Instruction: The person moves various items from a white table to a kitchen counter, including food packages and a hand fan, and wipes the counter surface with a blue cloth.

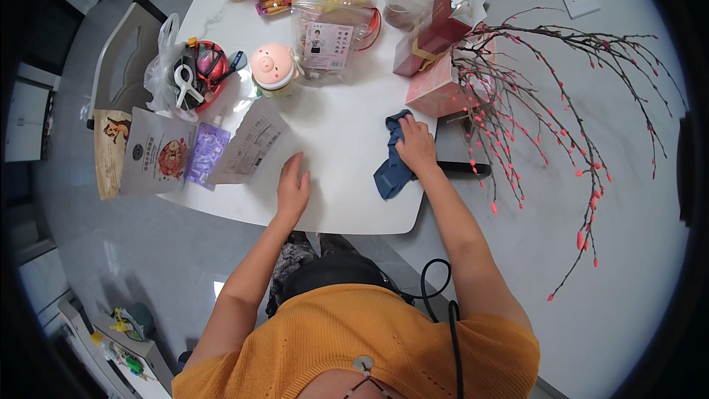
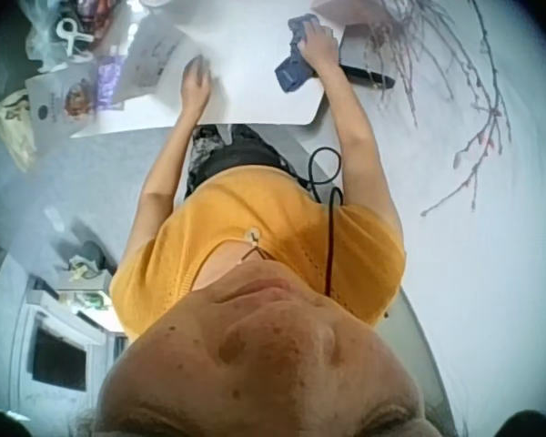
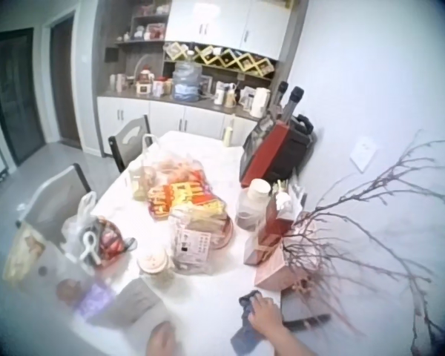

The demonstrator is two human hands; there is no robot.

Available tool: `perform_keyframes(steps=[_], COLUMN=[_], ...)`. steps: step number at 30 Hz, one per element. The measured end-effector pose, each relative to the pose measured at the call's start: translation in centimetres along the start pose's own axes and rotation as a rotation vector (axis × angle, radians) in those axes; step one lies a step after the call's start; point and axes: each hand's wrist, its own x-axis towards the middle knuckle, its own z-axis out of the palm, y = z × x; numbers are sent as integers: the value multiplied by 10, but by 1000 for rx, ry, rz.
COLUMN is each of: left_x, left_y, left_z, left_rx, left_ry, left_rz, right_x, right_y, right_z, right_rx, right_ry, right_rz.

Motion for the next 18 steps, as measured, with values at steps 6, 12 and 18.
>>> perform_keyframes(steps=[6, 12, 18], left_x=[-8, -18, -23], left_y=[3, 2, 0], left_z=[-2, -5, -7], left_rx=[-23, -23, -29], left_ry=[-6, -1, 1], left_rz=[-4, -13, -11], right_x=[-6, -28, -38], right_y=[32, 47, 11], right_z=[0, 11, -12], right_rx=[-52, 23, 37], right_ry=[-76, -177, 21], right_rz=[323, 542, 378])
